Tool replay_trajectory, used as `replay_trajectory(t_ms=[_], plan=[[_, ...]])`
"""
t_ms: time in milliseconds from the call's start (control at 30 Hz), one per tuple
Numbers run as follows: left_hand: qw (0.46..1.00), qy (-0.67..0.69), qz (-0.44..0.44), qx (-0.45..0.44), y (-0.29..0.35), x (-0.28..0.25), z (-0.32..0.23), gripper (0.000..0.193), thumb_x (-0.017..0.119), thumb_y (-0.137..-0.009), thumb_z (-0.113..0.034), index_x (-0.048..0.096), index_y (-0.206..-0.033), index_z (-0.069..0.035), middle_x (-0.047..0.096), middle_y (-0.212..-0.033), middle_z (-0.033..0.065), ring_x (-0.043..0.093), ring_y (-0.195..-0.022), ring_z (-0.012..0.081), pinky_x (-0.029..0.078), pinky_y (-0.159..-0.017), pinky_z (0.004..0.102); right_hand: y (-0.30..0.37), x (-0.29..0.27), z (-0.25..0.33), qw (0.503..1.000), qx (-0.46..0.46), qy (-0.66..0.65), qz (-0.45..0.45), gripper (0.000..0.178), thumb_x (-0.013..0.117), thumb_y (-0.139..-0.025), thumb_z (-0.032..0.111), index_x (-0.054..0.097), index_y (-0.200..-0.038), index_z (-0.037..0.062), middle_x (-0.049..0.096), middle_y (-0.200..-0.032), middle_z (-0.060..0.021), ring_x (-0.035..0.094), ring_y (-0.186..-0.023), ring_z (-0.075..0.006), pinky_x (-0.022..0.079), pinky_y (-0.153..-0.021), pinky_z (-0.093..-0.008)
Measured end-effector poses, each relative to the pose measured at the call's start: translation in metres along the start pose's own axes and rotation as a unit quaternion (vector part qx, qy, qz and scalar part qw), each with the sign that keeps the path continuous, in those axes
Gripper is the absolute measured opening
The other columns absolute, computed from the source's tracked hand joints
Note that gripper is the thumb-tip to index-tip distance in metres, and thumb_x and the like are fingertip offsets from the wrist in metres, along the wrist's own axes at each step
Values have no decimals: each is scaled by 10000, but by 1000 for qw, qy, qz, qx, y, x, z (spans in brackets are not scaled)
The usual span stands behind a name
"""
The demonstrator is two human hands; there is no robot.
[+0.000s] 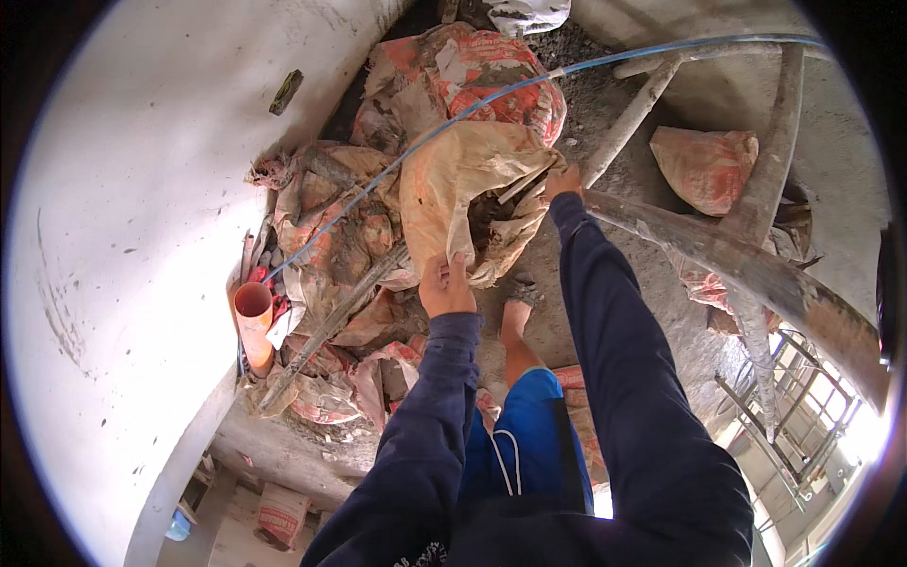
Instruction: The person moves around a cluttered room, picking up and moving various sacks and a wooden plank. They lift and reposition several large sacks, some of which appear to contain construction materials, and briefly handle a long wooden plank before placing it back down.
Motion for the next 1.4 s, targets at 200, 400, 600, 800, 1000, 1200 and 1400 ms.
replay_trajectory(t_ms=[200, 400, 600, 800, 1000, 1200, 1400], plan=[[920, 319, 11, -226, -9, 11, 37, 131, 496, -781, -123, 512, -816, 2, 519, -780, 53, 495, -665, 122, 414, -593, 250, -47, 32, -43, 994, 32, -61, 84, 319, 518, -698, 185, 520, -955, -5, 560, -818, -167, 535, -780, -300, 430, -703, -361], [919, 344, -2, -194, -34, -1, 62, 121, 438, -742, -11, 485, -852, 9, 519, -781, 90, 518, -721, 196, 423, -647, 285, -74, 48, -67, 922, 58, -383, -30, 180, 486, -728, 182, 529, -789, 19, 540, -674, -101, 530, -611, -250, 426, -531, -337], [997, 73, -10, -12, -53, -66, 81, 163, 471, -672, -99, 487, -812, -18, 504, -870, 80, 496, -816, 219, 405, -740, 333, 3, 2, 29, 957, -274, 57, -73, 61, 511, -665, 88, 515, -699, 37, 528, -649, -104, 531, -654, -269, 398, -560, -363], [951, 277, -56, -127, -93, -214, 113, 260, 549, -569, -89, 435, -791, -19, 474, -846, 107, 487, -802, 246, 414, -727, 340, 171, -50, 108, 910, -412, 4, -32, 52, 457, -685, 90, 477, -719, 56, 511, -775, -100, 495, -765, -271, 365, -681, -391], [866, 414, -161, -231, -70, -225, 95, 278, 493, -599, -142, 477, -853, -28, 487, -930, 135, 519, -819, 272, 437, -716, 456, 210, -14, 130, 890, -141, -329, 282, 252, 485, -717, 166, 530, -891, -12, 563, -711, -143, 533, -690, -306, 417, -636, -305], [886, 395, -44, -238, -81, -147, 62, 298, 513, -623, -162, 459, -890, -44, 502, -888, 77, 516, -787, 247, 437, -682, 415, 137, -14, 123, 959, -133, -246, 45, 381, 551, -691, 308, 542, -923, 7, 561, -816, -205, 539, -780, -321, 417, -677, -377], [998, 53, 5, 26, -34, -111, 2, 297, 507, -684, -193, 514, -891, 20, 538, -868, 74, 513, -775, 186, 405, -711, 330, 138, -86, 62, 964, -224, -80, 116, 294, 497, -743, 298, 556, -876, 42, 553, -833, -191, 521, -755, -343, 428, -617, -398]])
Point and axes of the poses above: each hand's wrist, its own y-axis away from the middle knuckle, its own x-axis out of the palm, z = x × y, the point moved 7 cm from there along -y, towards the middle knuckle
